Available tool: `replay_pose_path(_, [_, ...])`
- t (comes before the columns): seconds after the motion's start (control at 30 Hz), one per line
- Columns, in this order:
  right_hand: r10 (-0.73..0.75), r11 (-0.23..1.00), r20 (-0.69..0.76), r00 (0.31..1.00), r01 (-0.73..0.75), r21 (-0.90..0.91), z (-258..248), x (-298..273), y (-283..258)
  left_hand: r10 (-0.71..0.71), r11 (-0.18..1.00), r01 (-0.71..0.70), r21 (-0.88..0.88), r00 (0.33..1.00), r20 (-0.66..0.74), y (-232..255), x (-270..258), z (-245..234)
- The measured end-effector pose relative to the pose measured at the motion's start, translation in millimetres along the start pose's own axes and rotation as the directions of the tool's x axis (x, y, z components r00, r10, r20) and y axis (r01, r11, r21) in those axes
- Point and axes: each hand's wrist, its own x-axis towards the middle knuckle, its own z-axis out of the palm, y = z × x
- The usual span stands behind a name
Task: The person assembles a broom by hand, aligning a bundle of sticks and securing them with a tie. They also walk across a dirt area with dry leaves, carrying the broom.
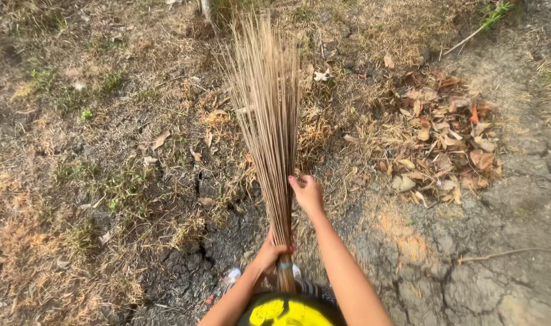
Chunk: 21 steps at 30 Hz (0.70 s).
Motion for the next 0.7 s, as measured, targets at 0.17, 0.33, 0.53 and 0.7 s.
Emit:
replay_pose_path(0.17, [-0.154, 0.979, -0.046, 0.987, 0.146, -0.142, 41.2, 33.5, 49.6, 0.065, 0.996, -0.068, 0.063, 0.997, 0.049, -3.6, -2.5, -2.7])
replay_pose_path(0.33, [-0.215, 0.944, -0.016, 0.977, 0.204, -0.258, 56.3, 28.3, 76.4, 0.108, 0.986, -0.105, 0.126, 0.994, -0.013, -13.9, -15.0, -8.7])
replay_pose_path(0.53, [0.054, 0.963, 0.207, 0.977, -0.106, 0.248, 83.5, -49.8, 63.8, 0.11, 0.993, -0.099, 0.064, 0.976, -0.187, -11.0, -6.4, -26.6])
replay_pose_path(0.7, [0.267, 0.791, 0.628, 0.731, -0.538, 0.29, 120.2, -126.9, 59.7, 0.61, 0.696, -0.329, 0.638, 0.739, -0.286, -4.6, -15.2, -53.2])
